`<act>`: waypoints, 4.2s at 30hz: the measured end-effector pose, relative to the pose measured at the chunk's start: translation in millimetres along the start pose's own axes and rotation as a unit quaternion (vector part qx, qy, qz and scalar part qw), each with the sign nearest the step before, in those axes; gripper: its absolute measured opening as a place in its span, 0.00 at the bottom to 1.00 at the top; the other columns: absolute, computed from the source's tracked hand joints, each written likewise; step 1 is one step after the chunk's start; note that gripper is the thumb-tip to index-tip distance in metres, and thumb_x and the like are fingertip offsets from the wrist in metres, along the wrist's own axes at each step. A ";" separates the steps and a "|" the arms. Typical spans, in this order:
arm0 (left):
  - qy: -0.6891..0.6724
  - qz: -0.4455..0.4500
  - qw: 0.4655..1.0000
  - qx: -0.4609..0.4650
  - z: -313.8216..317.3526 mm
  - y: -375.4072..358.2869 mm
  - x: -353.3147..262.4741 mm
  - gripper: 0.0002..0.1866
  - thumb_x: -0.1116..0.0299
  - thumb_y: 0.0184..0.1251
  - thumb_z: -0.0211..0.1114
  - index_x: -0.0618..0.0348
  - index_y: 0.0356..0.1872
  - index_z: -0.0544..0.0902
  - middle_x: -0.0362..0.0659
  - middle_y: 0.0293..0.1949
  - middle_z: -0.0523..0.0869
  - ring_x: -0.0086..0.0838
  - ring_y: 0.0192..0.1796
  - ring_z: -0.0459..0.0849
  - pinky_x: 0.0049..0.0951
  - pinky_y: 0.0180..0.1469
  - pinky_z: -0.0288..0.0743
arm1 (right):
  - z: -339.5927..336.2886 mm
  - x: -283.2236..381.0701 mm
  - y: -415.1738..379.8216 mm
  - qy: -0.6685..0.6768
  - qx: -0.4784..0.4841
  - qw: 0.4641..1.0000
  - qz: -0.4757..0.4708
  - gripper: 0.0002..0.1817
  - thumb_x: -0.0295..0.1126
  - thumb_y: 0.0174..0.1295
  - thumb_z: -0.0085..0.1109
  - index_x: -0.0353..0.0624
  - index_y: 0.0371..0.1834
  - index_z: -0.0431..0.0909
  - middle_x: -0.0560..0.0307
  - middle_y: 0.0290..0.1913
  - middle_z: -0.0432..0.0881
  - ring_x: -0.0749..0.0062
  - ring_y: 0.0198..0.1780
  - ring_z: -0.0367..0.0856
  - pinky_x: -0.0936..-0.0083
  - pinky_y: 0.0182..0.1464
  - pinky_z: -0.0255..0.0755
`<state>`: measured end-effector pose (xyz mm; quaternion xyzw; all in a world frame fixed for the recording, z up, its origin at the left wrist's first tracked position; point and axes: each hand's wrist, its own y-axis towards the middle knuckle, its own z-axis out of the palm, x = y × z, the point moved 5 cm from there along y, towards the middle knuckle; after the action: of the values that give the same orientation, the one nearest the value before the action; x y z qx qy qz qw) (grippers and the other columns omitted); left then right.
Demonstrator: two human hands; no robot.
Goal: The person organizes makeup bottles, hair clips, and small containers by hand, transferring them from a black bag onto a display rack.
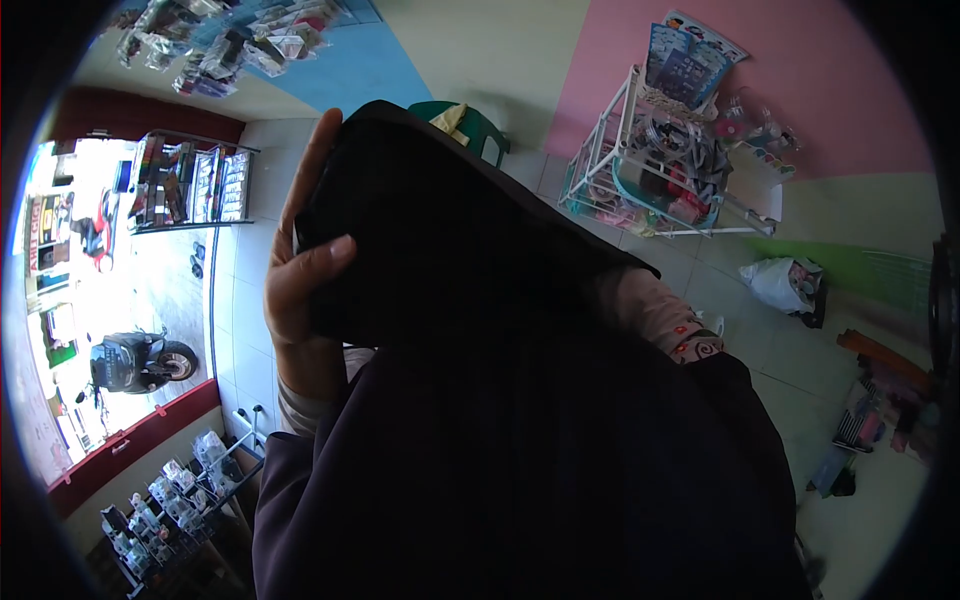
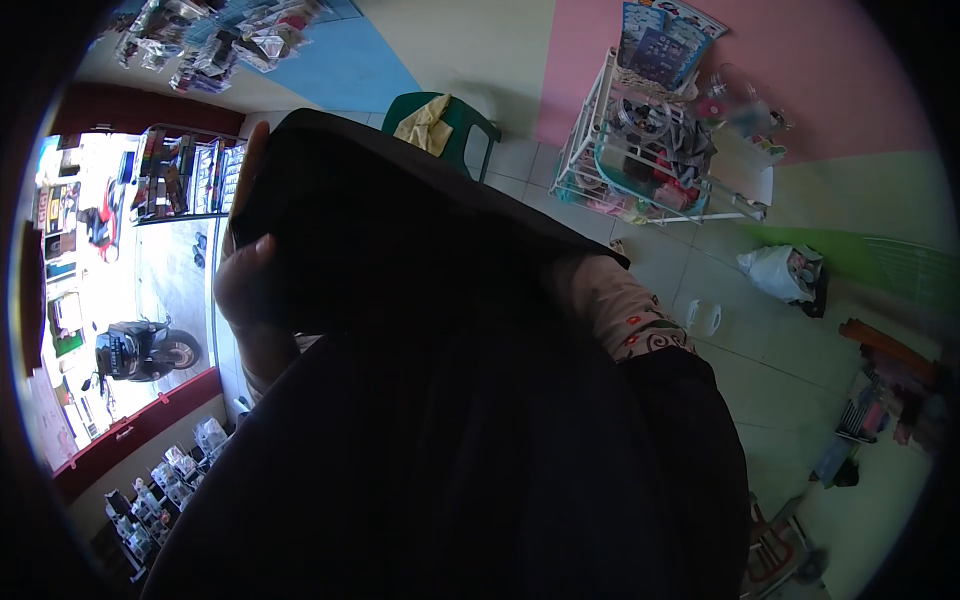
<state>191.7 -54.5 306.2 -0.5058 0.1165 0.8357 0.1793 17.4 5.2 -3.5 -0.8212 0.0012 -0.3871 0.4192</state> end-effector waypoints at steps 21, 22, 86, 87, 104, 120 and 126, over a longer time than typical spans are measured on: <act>0.020 -0.132 0.984 0.114 44.8 26.6 57.4 0.45 0.74 0.42 0.60 0.66 0.69 0.55 0.59 0.61 0.69 0.46 0.63 0.70 0.40 0.68 0.59 | -81.8 -144.6 -278.0 0.480 -0.244 0.841 0.045 0.19 0.51 0.64 0.48 0.47 0.42 0.72 0.63 0.26 0.73 0.82 0.22 0.69 0.87 0.18 0.56; 0.021 -0.132 0.984 0.115 51.2 27.3 61.0 0.46 0.74 0.42 0.60 0.66 0.69 0.54 0.59 0.61 0.69 0.46 0.63 0.70 0.41 0.68 0.59 | -93.0 -157.1 -294.5 0.525 -0.304 0.794 0.032 0.18 0.50 0.64 0.48 0.47 0.42 0.72 0.62 0.26 0.73 0.82 0.22 0.68 0.87 0.18 0.55; 0.113 -0.089 0.989 -0.020 178.1 9.2 129.8 0.47 0.73 0.37 0.62 0.65 0.68 0.57 0.57 0.59 0.72 0.46 0.60 0.75 0.44 0.66 0.63 | -267.5 -331.4 -318.5 0.500 -0.486 0.713 -0.076 0.15 0.21 0.55 0.63 0.37 0.45 0.72 0.56 0.45 0.76 0.70 0.44 0.81 0.77 0.44 0.78; 0.113 -0.089 0.989 -0.022 178.3 8.9 129.7 0.47 0.73 0.37 0.62 0.65 0.68 0.57 0.57 0.59 0.72 0.46 0.60 0.75 0.44 0.66 0.63 | -270.1 -332.0 -319.5 0.438 -0.516 0.732 -0.071 0.15 0.21 0.54 0.64 0.38 0.44 0.73 0.56 0.44 0.77 0.72 0.42 0.81 0.78 0.43 0.78; 0.105 -0.093 0.990 -0.028 165.2 2.0 126.8 0.46 0.75 0.39 0.62 0.65 0.69 0.56 0.57 0.59 0.72 0.45 0.60 0.74 0.43 0.66 0.63 | -290.6 -325.3 -290.7 -0.100 -0.594 0.794 0.085 0.15 0.31 0.42 0.70 0.39 0.34 0.78 0.46 0.33 0.80 0.52 0.39 0.80 0.62 0.42 0.75; 0.104 -0.101 0.989 -0.032 159.0 7.2 125.6 0.47 0.74 0.39 0.62 0.64 0.69 0.56 0.56 0.59 0.72 0.45 0.61 0.74 0.41 0.66 0.62 | -290.5 -326.6 -273.0 -0.195 -0.604 0.768 0.088 0.14 0.28 0.40 0.70 0.40 0.32 0.78 0.47 0.34 0.79 0.51 0.40 0.78 0.62 0.44 0.73; 0.052 -0.105 0.992 -0.040 157.3 9.4 128.6 0.47 0.77 0.40 0.63 0.64 0.69 0.56 0.57 0.61 0.70 0.46 0.62 0.72 0.41 0.67 0.61 | -287.0 -298.3 -287.3 -0.161 -0.682 0.713 -0.008 0.19 0.30 0.38 0.73 0.41 0.34 0.75 0.50 0.36 0.75 0.50 0.43 0.74 0.59 0.48 0.69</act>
<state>6.9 19.5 264.8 -0.5650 0.0381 0.7886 0.2397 -467.0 91.5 105.3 -0.9341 0.1909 -0.1461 -0.2639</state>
